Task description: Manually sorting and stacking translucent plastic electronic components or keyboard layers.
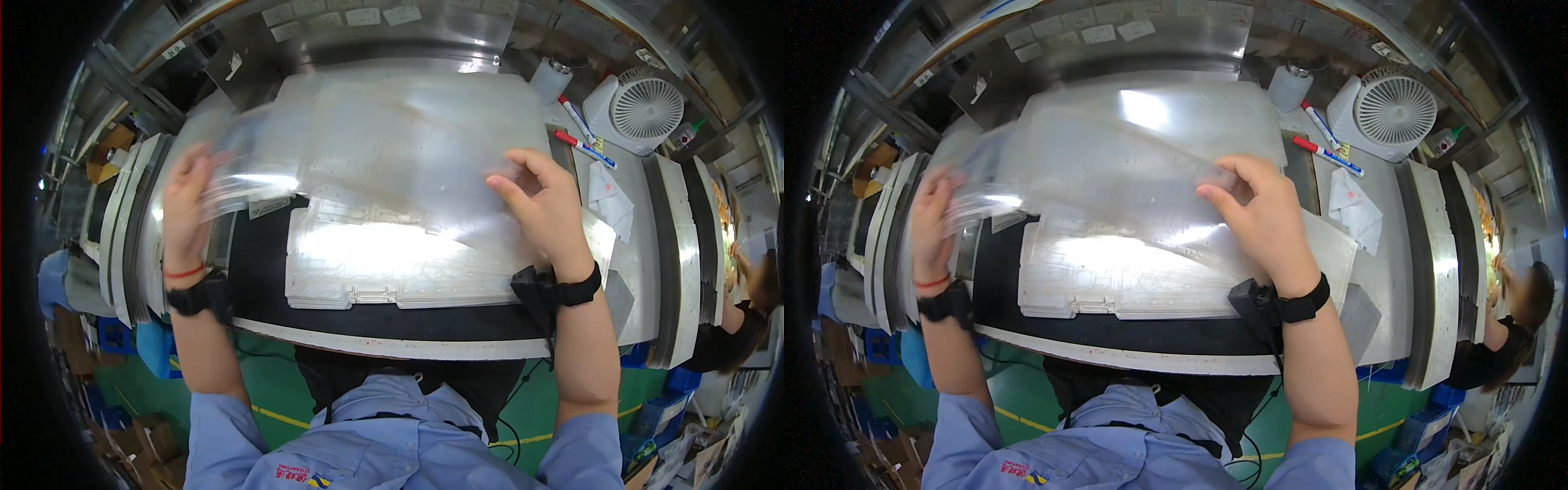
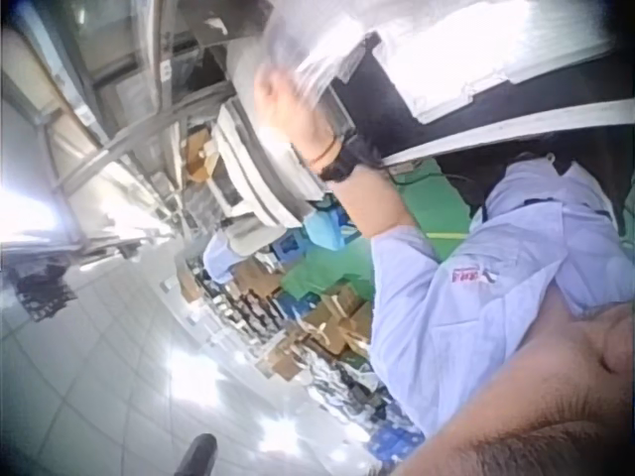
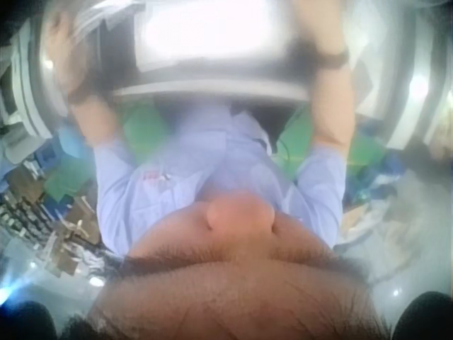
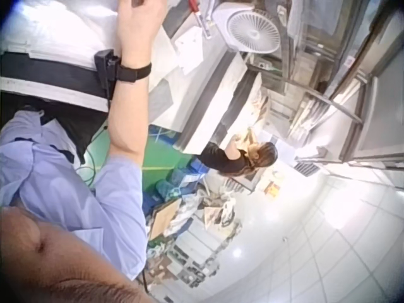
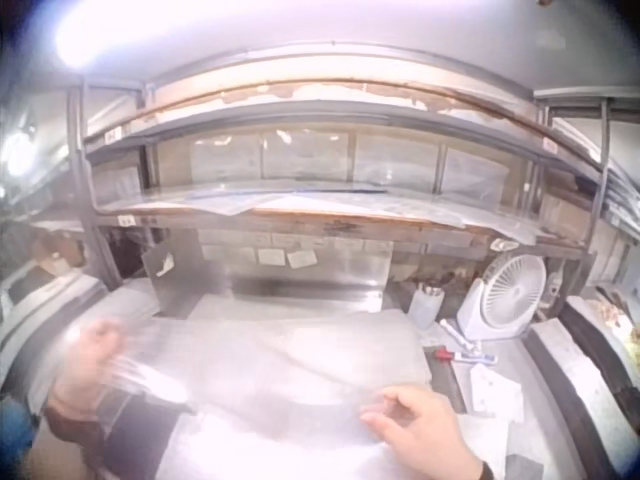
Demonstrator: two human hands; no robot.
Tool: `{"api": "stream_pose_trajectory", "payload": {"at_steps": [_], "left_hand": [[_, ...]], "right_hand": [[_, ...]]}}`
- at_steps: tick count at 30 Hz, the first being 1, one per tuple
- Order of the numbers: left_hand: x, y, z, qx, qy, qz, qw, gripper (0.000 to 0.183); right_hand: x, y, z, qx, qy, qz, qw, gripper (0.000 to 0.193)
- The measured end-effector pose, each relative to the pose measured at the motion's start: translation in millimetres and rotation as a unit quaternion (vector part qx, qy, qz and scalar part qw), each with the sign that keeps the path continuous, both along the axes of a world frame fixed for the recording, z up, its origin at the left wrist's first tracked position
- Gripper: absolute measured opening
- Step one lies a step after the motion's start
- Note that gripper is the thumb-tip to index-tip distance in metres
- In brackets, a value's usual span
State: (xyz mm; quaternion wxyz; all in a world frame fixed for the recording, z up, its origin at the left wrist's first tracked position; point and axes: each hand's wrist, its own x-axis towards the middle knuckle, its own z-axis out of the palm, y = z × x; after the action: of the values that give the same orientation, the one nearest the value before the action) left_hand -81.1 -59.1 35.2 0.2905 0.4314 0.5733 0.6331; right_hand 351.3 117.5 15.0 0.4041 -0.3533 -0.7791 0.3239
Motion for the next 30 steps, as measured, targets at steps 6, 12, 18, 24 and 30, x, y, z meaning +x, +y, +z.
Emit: {"api": "stream_pose_trajectory", "payload": {"at_steps": [6,12,18,24,30], "left_hand": [[-99.3,-163.9,-24.9,0.057,0.049,0.232,0.97,0.05],[-122.3,-260.8,-63.5,0.102,-0.094,0.374,0.917,0.048],[-148.4,-283.2,-89.8,0.049,-0.064,0.392,0.916,0.05],[-125.1,-261.7,-80.2,-0.016,-0.059,0.475,0.878,0.048],[-116.3,-262.7,-75.9,0.0,-0.04,0.449,0.892,0.035]], "right_hand": [[-4.7,0.1,-0.1,0.014,-0.08,0.018,0.997,0.037],[-1.3,-0.9,3.9,-0.013,-0.132,0.015,0.991,0.038],[-3.2,-3.0,3.8,-0.02,-0.145,0.02,0.989,0.039],[-5.3,-3.3,4.4,-0.018,-0.132,0.017,0.991,0.039],[-7.0,0.8,-0.4,0.032,-0.115,0.043,0.992,0.034]]}}
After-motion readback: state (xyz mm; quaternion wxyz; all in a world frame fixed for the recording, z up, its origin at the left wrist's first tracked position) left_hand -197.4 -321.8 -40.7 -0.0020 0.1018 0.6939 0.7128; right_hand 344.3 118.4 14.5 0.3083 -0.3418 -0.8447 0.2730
